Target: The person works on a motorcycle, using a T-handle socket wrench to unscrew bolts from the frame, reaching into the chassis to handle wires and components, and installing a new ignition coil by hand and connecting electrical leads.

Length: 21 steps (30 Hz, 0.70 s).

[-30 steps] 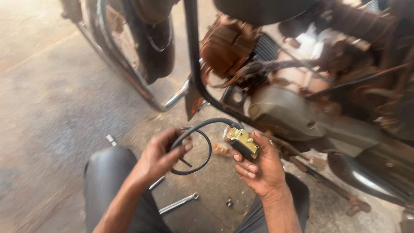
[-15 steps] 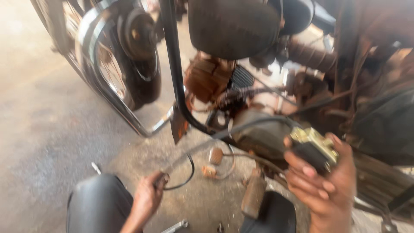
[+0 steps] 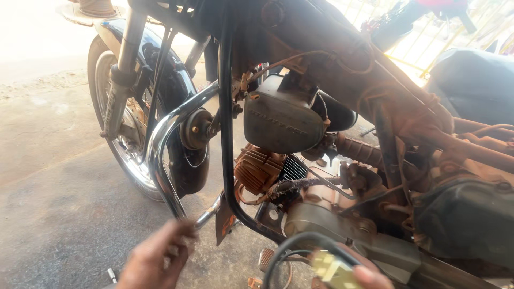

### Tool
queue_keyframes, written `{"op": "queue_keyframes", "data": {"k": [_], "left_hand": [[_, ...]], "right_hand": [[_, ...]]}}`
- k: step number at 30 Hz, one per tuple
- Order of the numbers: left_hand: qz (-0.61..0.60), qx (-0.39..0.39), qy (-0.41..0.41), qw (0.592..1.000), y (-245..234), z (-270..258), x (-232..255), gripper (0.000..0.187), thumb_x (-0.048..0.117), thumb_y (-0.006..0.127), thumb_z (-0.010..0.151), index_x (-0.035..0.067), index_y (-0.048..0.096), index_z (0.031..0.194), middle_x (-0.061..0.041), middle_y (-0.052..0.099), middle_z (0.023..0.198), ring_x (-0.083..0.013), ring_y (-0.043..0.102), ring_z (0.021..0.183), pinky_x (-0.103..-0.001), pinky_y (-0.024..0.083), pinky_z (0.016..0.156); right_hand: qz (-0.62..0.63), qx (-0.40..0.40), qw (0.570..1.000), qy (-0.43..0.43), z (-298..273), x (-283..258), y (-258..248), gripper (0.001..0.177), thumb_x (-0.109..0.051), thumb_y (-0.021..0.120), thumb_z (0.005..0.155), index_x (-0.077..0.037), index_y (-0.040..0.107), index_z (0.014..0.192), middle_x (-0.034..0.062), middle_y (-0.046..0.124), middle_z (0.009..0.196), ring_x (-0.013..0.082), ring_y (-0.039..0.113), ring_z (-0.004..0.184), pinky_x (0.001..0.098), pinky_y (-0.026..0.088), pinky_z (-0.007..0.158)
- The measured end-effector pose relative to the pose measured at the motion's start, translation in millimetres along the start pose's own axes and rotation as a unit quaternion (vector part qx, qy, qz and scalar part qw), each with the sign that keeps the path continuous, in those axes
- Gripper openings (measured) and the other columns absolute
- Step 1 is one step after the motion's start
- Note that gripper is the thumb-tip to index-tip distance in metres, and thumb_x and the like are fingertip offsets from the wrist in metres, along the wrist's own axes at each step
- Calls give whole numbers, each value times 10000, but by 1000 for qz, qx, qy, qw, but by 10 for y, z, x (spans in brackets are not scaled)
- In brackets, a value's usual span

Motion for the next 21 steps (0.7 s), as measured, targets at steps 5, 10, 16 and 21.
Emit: {"op": "queue_keyframes", "data": {"k": [5, 10, 16, 21], "left_hand": [[-36, -63, 358, 931, -127, -5, 1852, 810, 207, 942, 725, 2, 556, 1407, -228, 646, 1323, -388, 603, 1249, -562, 459, 1040], [0, -121, 203, 972, -171, 225, 2236, 683, 240, 908, 703, 102, 603, 1298, -116, 709, 1219, -276, 713, 1114, -430, 572, 961], [-6, -207, 44, 977, -278, 600, 2340, 429, 228, 692, 855, 141, 668, 1274, -92, 811, 1021, -249, 789, 822, -436, 636, 747], [-59, -208, 140, 966, -243, 728, 2388, 571, 321, 795, 836, 91, 620, 1329, -124, 797, 1017, -217, 781, 889, -411, 609, 835]], "right_hand": [[-254, -37, 964, -72, -64, -97, 864, 938, -565, 774, 722, 109, 542, 1331, 269, 733, 1035, 300, 756, 975, 395, 564, 877], [-121, -5, 992, -23, 97, -363, 1421, 711, -484, 727, 831, 99, 559, 1202, 236, 672, 710, 173, 568, 416, 237, 461, 323], [-154, 34, 978, -137, 167, -630, 1513, 528, -233, 730, 802, 13, 559, 1236, 143, 744, 759, 118, 650, 518, 226, 496, 358], [-132, 66, 970, -194, 254, -713, 1558, 393, -292, 713, 906, 26, 666, 1133, 119, 696, 716, 139, 636, 494, 239, 464, 351]]}}
Point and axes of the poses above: each hand's wrist, its own z-axis towards the middle knuckle, its own y-axis out of the palm, x = y × z, the point moved 1 cm from there along z, towards the middle knuckle
